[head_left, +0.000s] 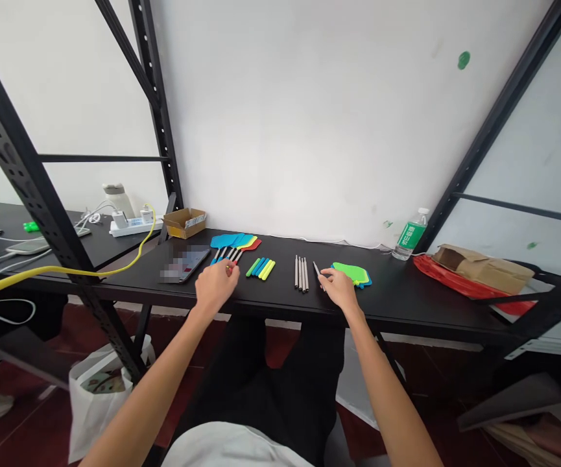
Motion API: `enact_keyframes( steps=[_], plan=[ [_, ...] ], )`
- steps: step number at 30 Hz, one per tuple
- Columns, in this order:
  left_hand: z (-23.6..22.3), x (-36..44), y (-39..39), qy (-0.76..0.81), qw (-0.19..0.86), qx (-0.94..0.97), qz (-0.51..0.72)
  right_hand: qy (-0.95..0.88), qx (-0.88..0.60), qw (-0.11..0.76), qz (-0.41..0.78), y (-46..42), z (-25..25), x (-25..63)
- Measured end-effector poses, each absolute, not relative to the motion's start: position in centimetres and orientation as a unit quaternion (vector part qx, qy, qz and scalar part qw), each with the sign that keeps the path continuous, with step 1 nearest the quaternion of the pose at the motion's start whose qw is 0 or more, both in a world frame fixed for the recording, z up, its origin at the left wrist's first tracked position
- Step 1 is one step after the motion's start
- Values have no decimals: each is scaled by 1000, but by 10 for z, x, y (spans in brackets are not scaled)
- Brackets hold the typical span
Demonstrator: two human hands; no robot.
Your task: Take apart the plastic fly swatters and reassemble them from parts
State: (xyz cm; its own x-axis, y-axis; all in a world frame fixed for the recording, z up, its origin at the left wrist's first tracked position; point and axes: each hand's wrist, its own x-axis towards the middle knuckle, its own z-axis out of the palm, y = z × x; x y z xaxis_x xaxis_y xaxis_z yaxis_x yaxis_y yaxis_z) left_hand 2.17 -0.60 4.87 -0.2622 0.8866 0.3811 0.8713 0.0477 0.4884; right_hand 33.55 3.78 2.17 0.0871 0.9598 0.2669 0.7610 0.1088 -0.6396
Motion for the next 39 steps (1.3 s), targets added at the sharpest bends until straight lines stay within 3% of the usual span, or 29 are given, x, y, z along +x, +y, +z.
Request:
enact_keyframes(
  steps=[8, 39],
  plan=[
    [37, -32, 10, 746, -38, 629, 215, -661, -701, 265, 44, 24, 21, 310],
    [53, -9, 32, 733, -112, 670, 41, -683, -652, 316, 94, 25, 23, 315]
  ],
)
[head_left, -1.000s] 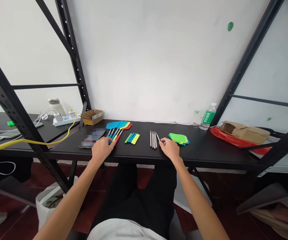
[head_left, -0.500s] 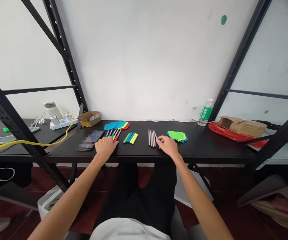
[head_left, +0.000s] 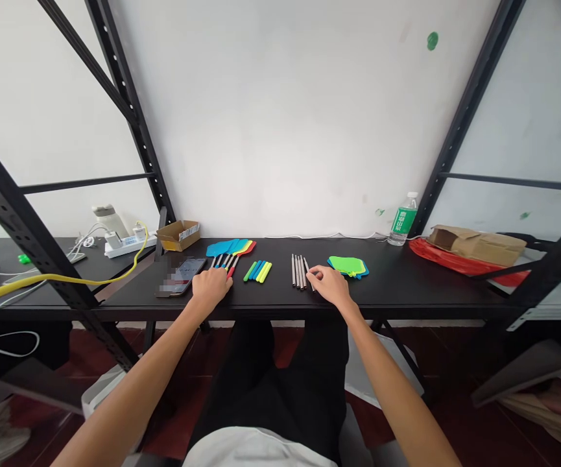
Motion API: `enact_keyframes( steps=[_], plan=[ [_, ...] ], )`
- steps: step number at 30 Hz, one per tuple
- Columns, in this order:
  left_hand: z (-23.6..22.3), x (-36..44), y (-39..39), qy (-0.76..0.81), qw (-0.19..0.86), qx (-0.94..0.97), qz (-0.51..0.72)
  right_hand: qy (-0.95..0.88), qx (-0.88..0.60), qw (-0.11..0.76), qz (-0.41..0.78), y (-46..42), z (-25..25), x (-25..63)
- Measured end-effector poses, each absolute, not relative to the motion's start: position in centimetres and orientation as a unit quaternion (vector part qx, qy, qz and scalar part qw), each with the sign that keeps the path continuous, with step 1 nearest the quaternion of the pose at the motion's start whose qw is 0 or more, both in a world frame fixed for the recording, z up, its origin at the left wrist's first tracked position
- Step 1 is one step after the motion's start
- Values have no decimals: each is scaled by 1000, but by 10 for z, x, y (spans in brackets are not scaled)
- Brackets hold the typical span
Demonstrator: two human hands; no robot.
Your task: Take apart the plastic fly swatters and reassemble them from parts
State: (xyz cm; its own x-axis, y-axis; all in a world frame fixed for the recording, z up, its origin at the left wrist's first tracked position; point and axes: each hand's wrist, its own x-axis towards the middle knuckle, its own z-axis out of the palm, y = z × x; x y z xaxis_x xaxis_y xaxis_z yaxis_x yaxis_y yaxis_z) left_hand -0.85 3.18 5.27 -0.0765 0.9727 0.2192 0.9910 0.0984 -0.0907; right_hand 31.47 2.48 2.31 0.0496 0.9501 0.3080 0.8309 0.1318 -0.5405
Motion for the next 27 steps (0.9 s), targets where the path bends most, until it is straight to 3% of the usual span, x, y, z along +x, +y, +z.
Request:
enact_keyframes(
  steps=[11, 27],
  plan=[
    [61, 0, 23, -732, 50, -672, -101, -677, -650, 331, 92, 31, 15, 318],
    [56, 4, 32, -647, -103, -670, -350, -700, -618, 348, 84, 29, 17, 318]
  ],
)
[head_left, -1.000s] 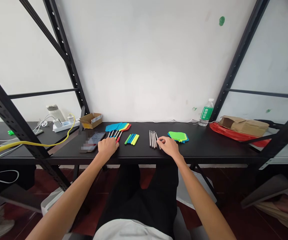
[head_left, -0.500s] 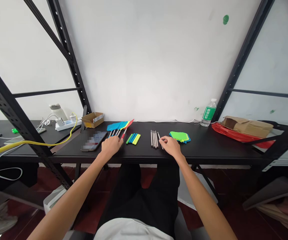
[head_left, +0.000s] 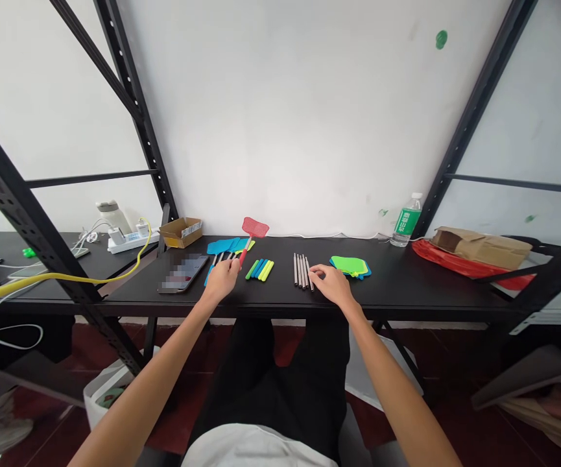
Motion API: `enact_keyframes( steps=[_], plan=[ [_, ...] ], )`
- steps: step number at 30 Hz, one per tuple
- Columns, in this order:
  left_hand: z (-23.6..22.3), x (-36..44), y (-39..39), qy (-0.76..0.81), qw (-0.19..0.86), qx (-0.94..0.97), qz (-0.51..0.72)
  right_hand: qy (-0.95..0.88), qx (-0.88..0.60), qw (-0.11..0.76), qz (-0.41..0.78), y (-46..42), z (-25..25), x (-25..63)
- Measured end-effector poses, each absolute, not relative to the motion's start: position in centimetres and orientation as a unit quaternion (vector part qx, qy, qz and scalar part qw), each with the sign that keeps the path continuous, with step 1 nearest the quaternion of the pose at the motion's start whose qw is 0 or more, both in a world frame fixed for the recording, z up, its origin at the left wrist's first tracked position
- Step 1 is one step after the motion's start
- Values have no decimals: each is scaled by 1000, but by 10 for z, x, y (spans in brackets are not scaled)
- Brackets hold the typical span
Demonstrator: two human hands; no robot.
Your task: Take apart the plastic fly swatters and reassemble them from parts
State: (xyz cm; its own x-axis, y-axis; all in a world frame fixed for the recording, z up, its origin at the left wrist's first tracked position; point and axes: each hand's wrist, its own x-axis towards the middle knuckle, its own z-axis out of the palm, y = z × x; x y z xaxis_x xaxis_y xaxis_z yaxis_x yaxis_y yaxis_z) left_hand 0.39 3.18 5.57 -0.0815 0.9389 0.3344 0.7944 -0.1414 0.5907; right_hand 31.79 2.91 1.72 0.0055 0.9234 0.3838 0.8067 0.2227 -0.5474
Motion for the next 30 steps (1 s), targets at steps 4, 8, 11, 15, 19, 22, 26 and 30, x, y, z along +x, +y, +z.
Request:
enact_keyframes(
  steps=[4, 8, 11, 15, 19, 22, 26, 30],
  plan=[
    [53, 10, 30, 596, 138, 670, 420, -700, -614, 353, 91, 30, 17, 319],
    [50, 16, 27, 559, 162, 671, 460, -709, -599, 360, 95, 30, 16, 320],
    [48, 19, 23, 545, 170, 672, 471, -717, -590, 358, 95, 30, 16, 320],
    [49, 22, 17, 545, 185, 667, 474, -716, -593, 358, 90, 30, 16, 319],
    [49, 25, 14, 544, 184, 663, 480, -715, -596, 356, 87, 31, 15, 319],
    [48, 26, 13, 544, 182, 663, 482, -716, -596, 353, 87, 31, 15, 320],
    [45, 29, 13, 552, 177, 658, 481, -715, -602, 344, 84, 30, 16, 319],
    [42, 34, 12, 550, 186, 658, 479, -748, -571, 339, 10, 19, 19, 303]
  ],
)
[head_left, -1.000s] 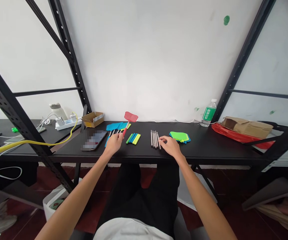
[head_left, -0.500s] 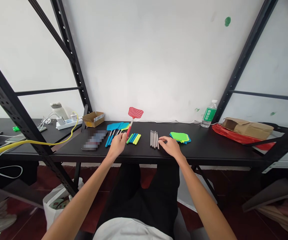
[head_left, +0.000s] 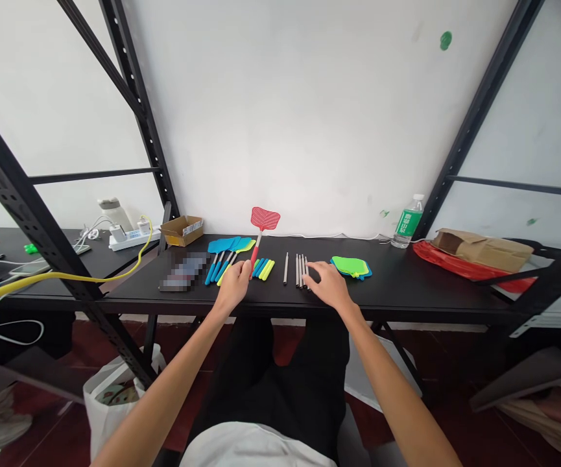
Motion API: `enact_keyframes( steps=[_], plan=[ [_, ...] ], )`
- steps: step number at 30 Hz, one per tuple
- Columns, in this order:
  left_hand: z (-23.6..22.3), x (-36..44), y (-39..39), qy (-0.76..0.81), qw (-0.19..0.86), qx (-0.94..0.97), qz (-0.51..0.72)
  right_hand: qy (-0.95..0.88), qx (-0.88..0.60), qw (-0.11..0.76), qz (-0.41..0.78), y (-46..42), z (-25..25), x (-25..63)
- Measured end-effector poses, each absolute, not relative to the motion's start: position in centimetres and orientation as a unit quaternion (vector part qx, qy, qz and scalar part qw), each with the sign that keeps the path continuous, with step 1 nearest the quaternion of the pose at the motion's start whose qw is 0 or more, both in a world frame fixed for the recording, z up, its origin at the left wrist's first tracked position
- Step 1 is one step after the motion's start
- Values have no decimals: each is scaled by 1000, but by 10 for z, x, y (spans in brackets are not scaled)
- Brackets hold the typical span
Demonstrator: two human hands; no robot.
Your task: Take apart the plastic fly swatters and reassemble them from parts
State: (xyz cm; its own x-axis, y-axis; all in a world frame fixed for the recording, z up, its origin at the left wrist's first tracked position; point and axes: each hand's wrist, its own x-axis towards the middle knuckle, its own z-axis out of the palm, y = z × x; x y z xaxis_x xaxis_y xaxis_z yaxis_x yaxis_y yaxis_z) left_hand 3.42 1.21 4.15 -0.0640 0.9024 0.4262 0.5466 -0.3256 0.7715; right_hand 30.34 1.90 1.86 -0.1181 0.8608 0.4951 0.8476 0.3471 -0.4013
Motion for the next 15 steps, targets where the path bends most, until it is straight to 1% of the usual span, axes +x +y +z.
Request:
enact_keyframes(
  steps=[4, 8, 11, 15],
  plan=[
    [36, 38, 9, 553, 189, 652, 484, -841, -466, 273, -41, 7, 18, 274],
    [30, 38, 5, 549, 194, 653, 484, -872, -425, 240, -31, 6, 14, 258],
    [27, 38, 3, 553, 198, 645, 489, -858, -442, 261, -11, 9, 11, 261],
    [21, 40, 2, 552, 200, 637, 500, -813, -472, 340, -14, 13, 8, 265]
  ],
)
